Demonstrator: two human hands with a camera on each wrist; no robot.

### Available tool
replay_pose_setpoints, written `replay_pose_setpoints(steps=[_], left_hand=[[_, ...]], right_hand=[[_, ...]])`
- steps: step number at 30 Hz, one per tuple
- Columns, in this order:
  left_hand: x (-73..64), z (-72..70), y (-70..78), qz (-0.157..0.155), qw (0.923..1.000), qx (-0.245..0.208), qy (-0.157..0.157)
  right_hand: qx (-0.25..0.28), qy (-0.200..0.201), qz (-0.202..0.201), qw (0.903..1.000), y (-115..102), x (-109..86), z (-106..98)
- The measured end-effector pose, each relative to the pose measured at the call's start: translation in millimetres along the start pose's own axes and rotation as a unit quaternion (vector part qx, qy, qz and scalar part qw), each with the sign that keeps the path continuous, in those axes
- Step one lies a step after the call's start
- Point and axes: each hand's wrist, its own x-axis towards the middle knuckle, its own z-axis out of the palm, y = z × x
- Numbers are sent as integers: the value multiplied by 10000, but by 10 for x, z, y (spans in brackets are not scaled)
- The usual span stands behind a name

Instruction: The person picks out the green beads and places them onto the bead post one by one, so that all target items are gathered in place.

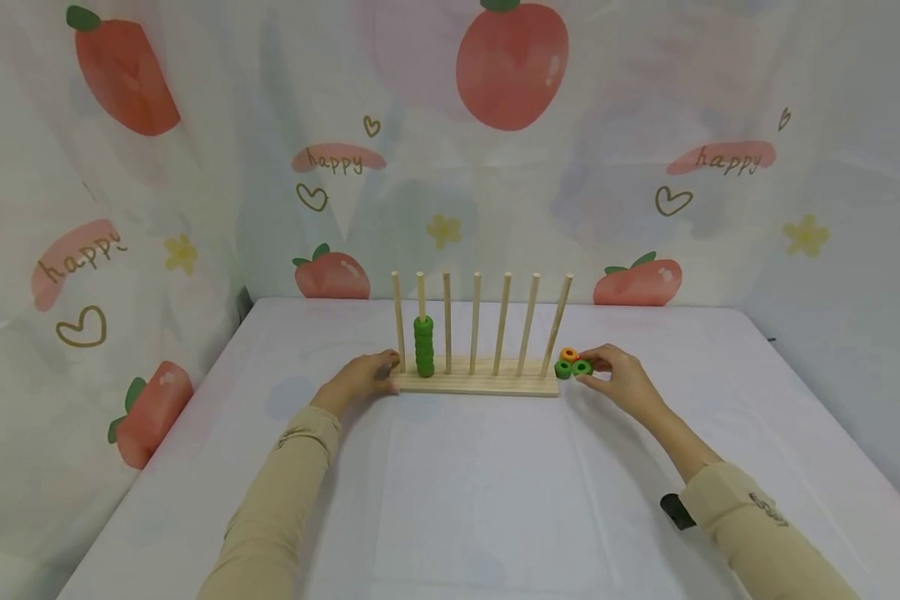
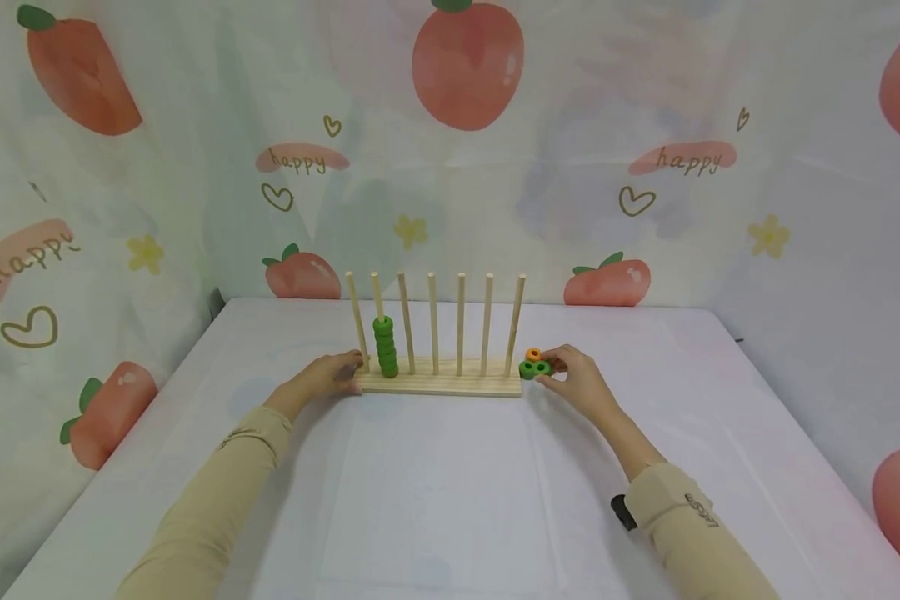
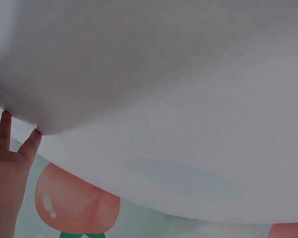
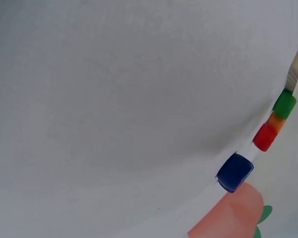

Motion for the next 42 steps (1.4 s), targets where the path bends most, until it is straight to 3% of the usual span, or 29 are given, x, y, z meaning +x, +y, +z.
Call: replay_pose_setpoints(steps=[10,17,35,42], left_hand=[[15,-7,-2,-6,10000,-15,-17],[15,-20,30,-18,10000,27,5],[3,-31,22,-57,10000,7,-14],[-7,-4,8,21,10000,65,-50]], right_hand=[[80,476,-843,9953,-107,14,62],[124,560,-1454,9877,-199,57,96],[298,584,-1752,9824,-529,193,291],[587,521,-1652,9831,-655,219,365]])
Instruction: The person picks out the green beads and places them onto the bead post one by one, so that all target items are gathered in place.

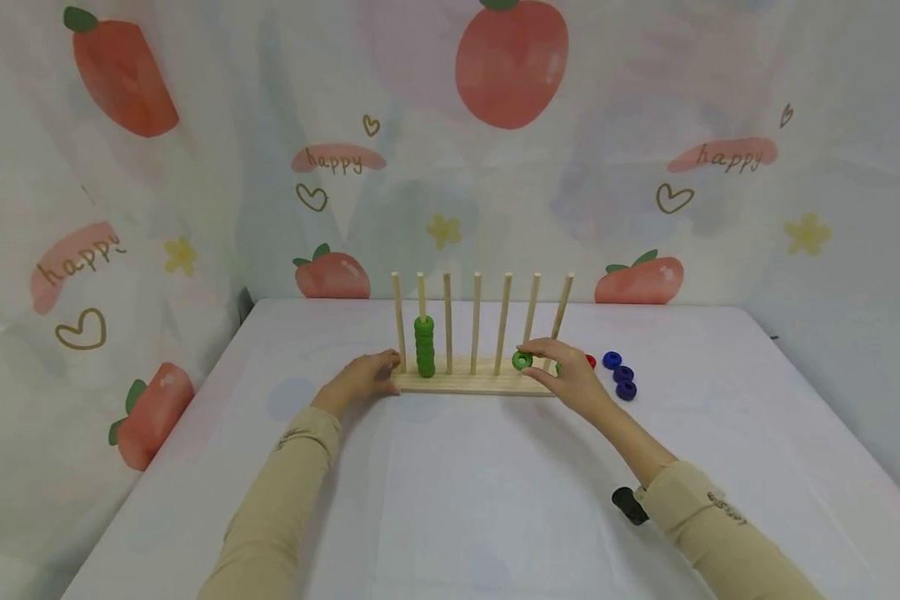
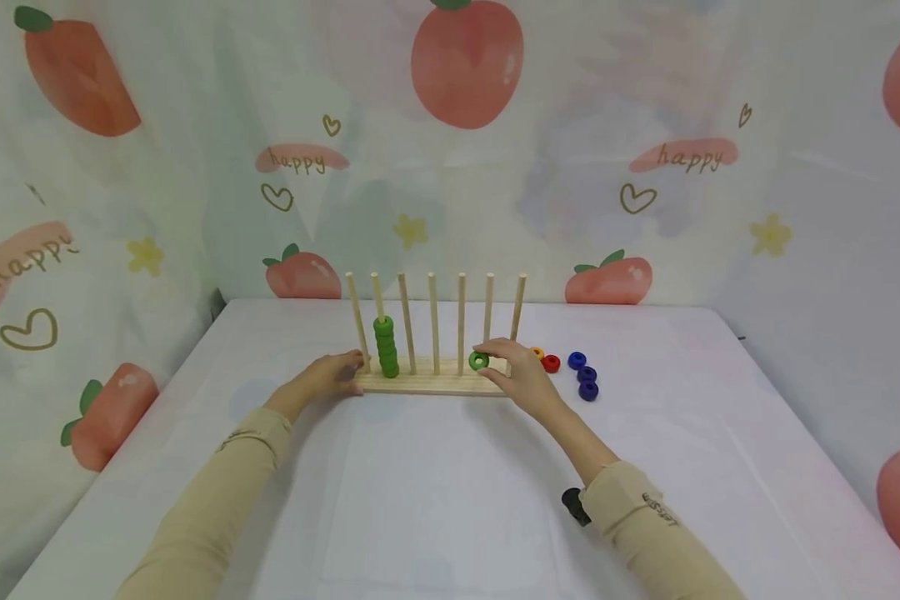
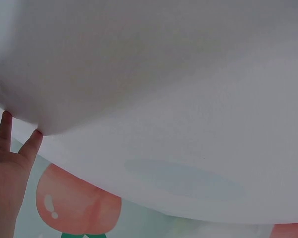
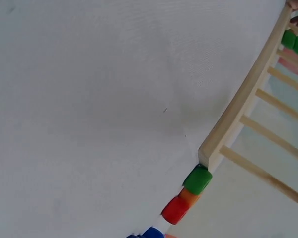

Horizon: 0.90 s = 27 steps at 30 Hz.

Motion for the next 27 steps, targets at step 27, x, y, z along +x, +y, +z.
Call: replay_pose_setpoints(steps=[27], left_hand=[[8,4,-26,27,10000,-27,66]], right_hand=[[359,-66,-354,9987,-397,498,307]])
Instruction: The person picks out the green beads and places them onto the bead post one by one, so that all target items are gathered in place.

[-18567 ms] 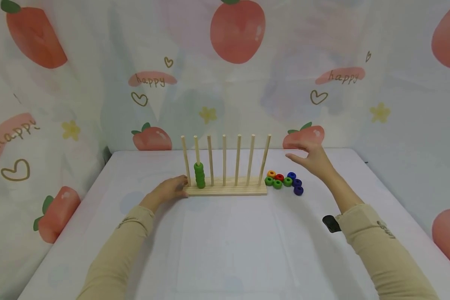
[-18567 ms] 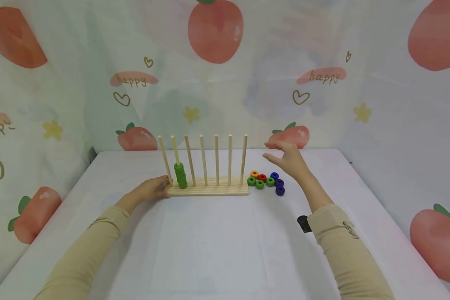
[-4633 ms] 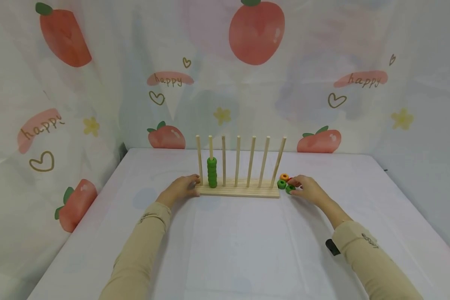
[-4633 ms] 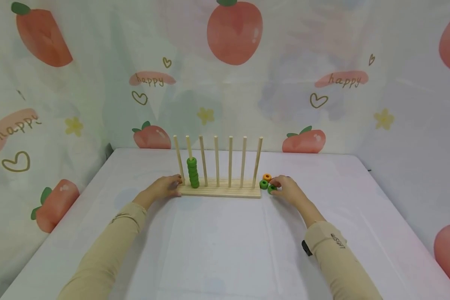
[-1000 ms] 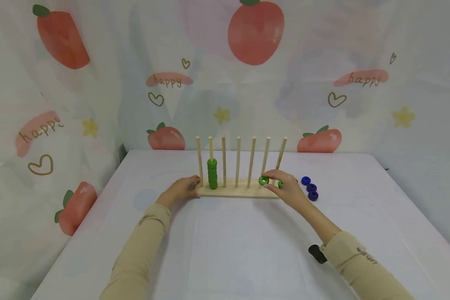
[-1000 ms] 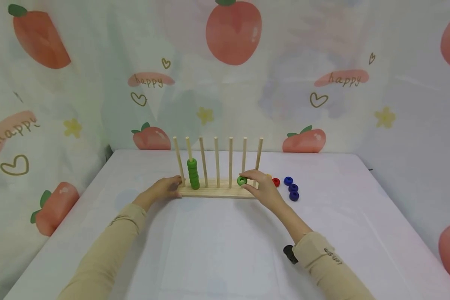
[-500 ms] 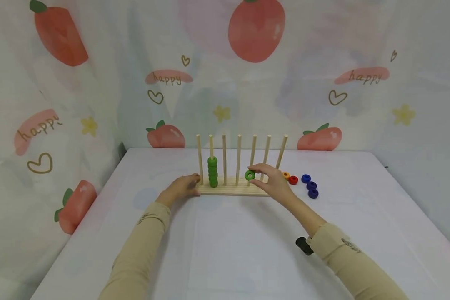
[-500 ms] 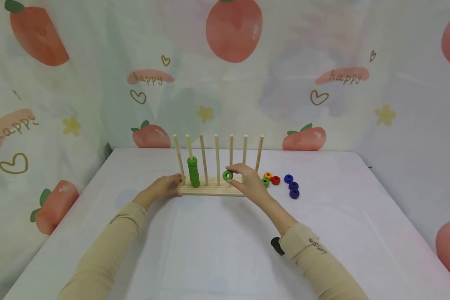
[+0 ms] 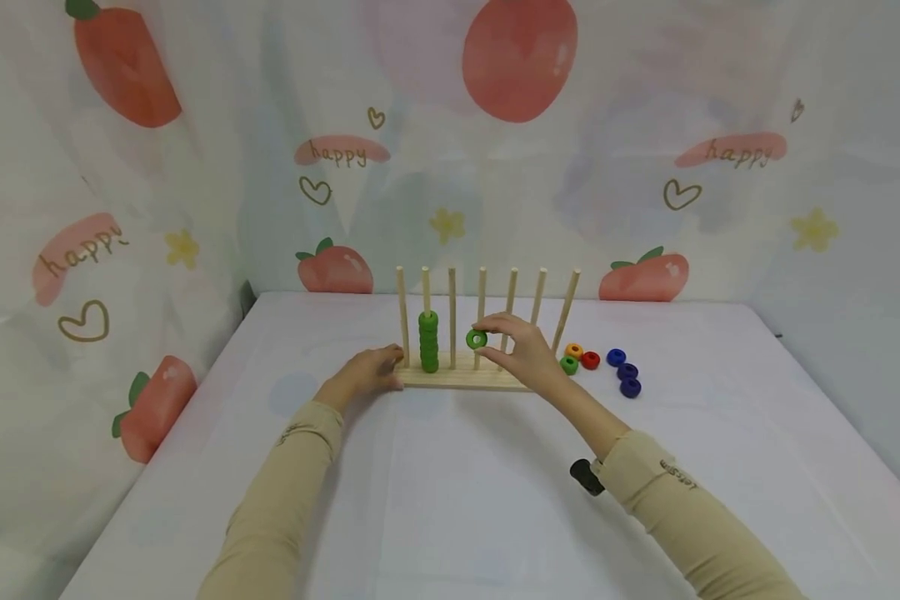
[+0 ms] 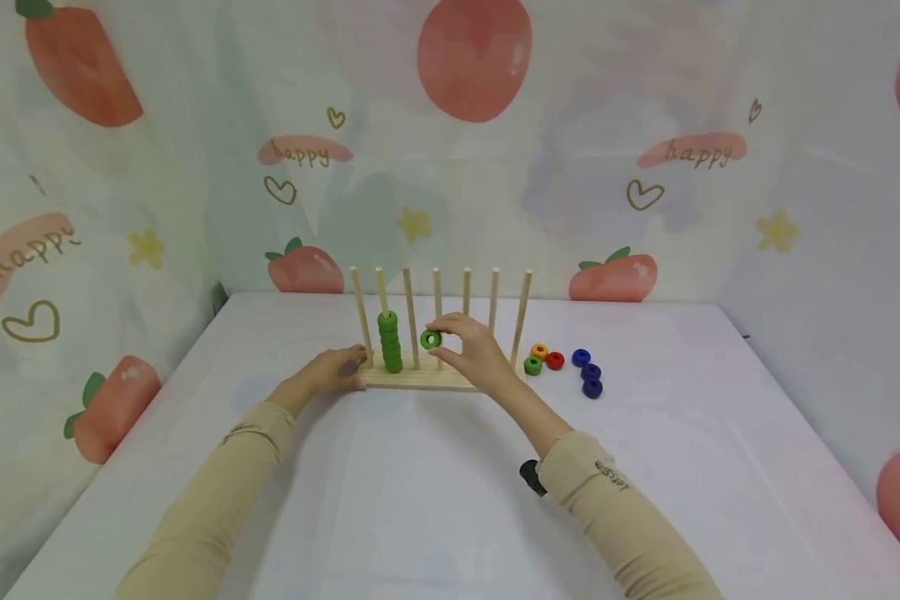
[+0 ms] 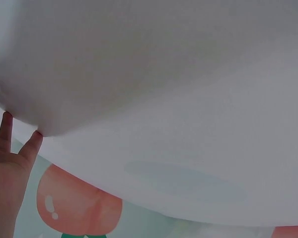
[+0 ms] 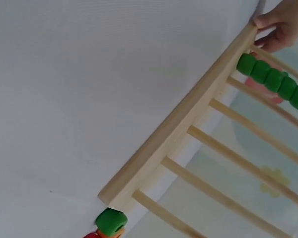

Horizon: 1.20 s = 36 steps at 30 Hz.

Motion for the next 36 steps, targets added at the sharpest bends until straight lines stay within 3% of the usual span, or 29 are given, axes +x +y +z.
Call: replay_pose_setpoints(steps=[8,18,23,30,36], left_hand=[[-2,9,-29,-26,10000,50,2],[-3,-5,-19,-79,9999,109,-49],[1,-26,15,33,9999,126,-47],[-10,-35,27,-46,9999,110,-47],[-4,-38,22,75,9999,126,-38]], right_hand=[[153,-250,-409,9987,-137,214,28],[212,-354,-268,9988,-233,407,59],[110,-312,-397,9987,-251,482,19],[58,-308,-631,9975,-299,644,-12],[140,-223,-567,9980,-338,765,-30]])
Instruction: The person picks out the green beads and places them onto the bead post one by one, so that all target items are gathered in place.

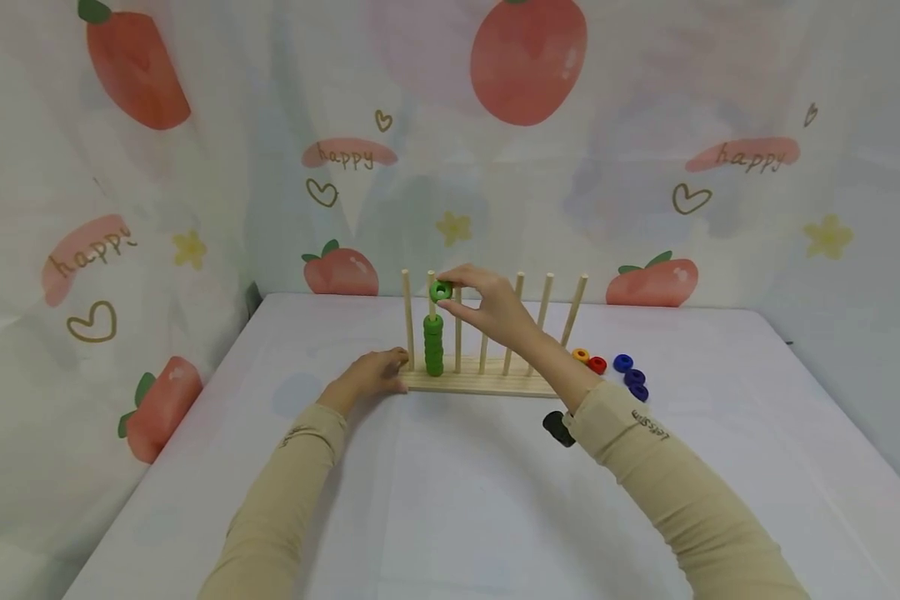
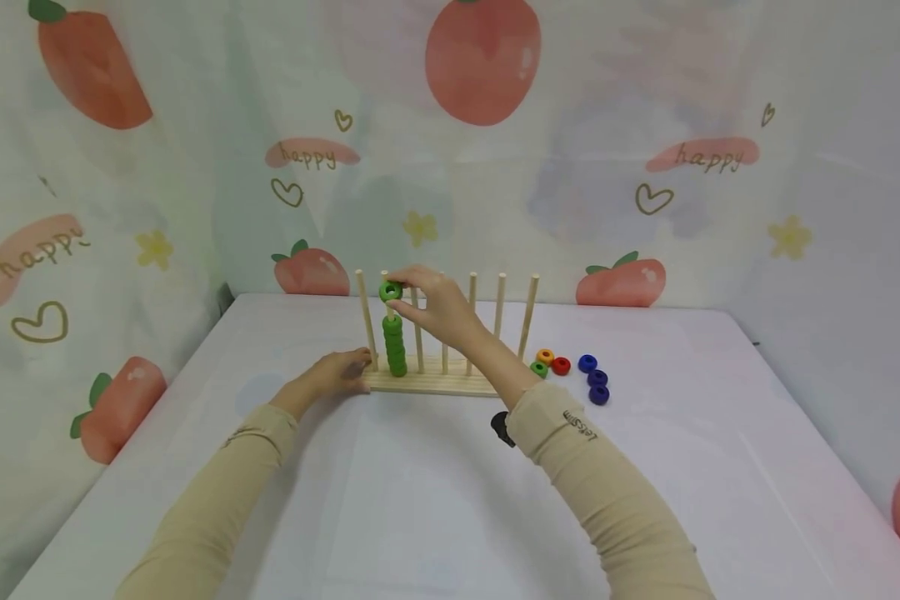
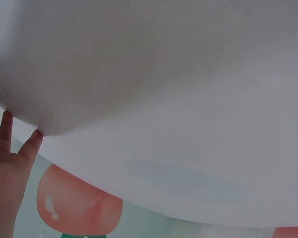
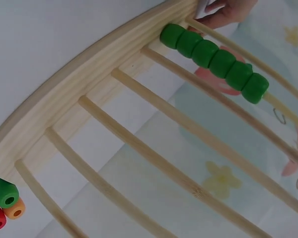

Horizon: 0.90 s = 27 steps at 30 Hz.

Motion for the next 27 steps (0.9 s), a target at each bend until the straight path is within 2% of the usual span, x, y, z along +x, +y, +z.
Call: replay_pose_setpoints(steps=[9,19,27], left_hand=[[-8,8,18,-54,10000,-58,10],[-9,7,15,-151,9999,-48,-51],[-13,-9,22,-180,9998,-7,-98]], right_hand=[[-46,80,203,9998,9,152,-29],[129,-496,926,9944,124,355,-69],[208,-486,1289,9902,128,404,-52]])
